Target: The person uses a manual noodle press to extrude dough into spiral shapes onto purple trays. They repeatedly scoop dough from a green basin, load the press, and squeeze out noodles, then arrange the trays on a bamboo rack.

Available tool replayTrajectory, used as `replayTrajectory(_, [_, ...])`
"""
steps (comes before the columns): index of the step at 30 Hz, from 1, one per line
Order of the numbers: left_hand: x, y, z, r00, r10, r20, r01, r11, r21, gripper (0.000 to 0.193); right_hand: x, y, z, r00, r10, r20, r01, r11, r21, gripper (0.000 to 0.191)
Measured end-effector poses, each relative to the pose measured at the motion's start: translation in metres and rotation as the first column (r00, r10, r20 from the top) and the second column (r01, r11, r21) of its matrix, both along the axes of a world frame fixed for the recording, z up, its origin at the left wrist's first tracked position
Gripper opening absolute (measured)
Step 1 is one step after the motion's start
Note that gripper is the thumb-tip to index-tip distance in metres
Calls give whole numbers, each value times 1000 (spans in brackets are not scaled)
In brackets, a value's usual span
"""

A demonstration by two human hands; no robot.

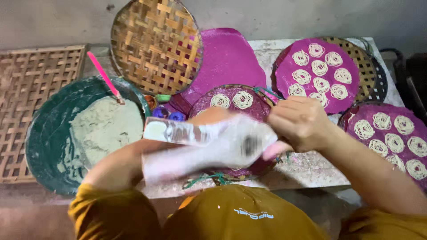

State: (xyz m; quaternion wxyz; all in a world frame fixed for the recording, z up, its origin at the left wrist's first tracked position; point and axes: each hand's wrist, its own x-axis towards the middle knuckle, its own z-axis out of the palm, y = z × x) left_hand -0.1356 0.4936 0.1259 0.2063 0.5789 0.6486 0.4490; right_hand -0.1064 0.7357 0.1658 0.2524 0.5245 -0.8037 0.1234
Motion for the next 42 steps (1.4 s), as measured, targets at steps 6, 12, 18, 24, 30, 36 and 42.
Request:
replayTrajectory(6, [64, -60, 23, 962, 31, -271, -163, 862, -479, 26, 19, -68, 25, 859, 319, 400, -403, 903, 147, 63])
replayTrajectory(12, [110, -139, -20, 956, 205, -209, -287, 793, -537, 30, 38, -96, -26, 323, 279, 904, -535, 842, -69, 49])
replayTrajectory(18, [93, -267, -121, 621, 777, 105, -479, 482, -734, 37, 15, -126, -22, 392, 343, 854, -520, 848, -102, 46])
replayTrajectory(24, [94, -380, -184, 0, 304, 953, -751, 629, -201, 36, -79, -194, 11, 904, 388, -181, -270, 845, 462, 12])
replayTrajectory(30, [106, -349, -188, 149, 171, 974, -847, 530, 36, 34, -119, -330, 11, 768, 257, -586, -258, 962, 84, 33])
replayTrajectory(36, [69, -450, -167, -5, 885, 466, -947, -155, 283, 21, -111, -442, -86, 869, 175, 463, -171, 984, -50, 39])
replayTrajectory(42, [33, -486, -216, -243, 906, 345, -776, -395, 491, 39, -99, -547, -194, 689, -238, 685, -128, 890, 438, 23])
